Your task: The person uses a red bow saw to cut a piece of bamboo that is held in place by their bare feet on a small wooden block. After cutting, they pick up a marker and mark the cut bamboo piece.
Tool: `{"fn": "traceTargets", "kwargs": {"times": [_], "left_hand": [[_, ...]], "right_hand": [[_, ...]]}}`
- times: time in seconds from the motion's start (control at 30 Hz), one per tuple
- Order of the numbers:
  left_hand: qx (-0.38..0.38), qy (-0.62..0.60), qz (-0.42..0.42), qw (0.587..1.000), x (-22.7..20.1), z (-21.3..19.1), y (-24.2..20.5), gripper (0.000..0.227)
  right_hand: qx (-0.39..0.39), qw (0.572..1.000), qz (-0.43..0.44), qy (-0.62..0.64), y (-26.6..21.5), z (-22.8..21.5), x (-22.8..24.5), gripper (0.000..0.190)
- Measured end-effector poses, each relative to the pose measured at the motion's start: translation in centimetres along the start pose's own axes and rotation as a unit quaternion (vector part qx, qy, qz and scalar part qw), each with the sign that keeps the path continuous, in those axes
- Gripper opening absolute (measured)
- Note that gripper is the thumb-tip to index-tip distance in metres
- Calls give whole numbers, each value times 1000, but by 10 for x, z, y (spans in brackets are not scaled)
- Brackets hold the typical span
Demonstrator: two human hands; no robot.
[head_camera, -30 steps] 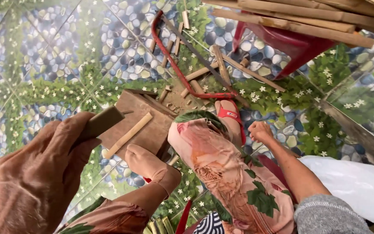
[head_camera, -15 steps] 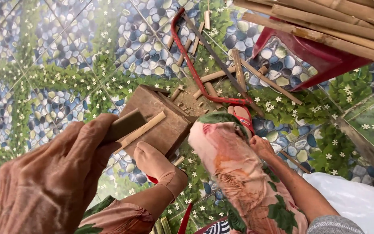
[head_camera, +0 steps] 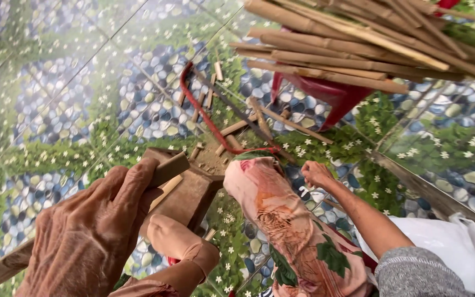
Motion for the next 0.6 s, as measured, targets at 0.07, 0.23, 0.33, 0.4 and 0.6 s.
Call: {"fn": "traceTargets", "kwargs": {"times": [0.07, 0.23, 0.33, 0.4, 0.6], "left_hand": [[1, -5, 8, 1000, -8, -2, 5, 52], [-75, 20, 36, 996, -11, -1, 13, 46], [-64, 21, 10, 998, -8, 2, 16, 46], [-90, 23, 31, 995, -8, 3, 17, 43], [-38, -44, 10, 998, -9, 11, 30, 38]], "right_hand": [[-24, 1000, 16, -2, -10, -22, 17, 19], [-96, 980, 122, 121, -2, -80, 16, 9], [-189, 924, 104, 316, -20, -139, 35, 12], [-302, 804, 107, 501, -19, -175, 34, 29], [-247, 711, -26, 658, 41, -216, 7, 33]]}}
Point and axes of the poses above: each hand's wrist, its own y-axis towards the middle knuckle, its own z-axis out of the palm, x = y × z, the point moved 5 cm from there along y, towards the middle knuckle, and after that the axes turned 11 degrees about -x, right-handed, at the moved point
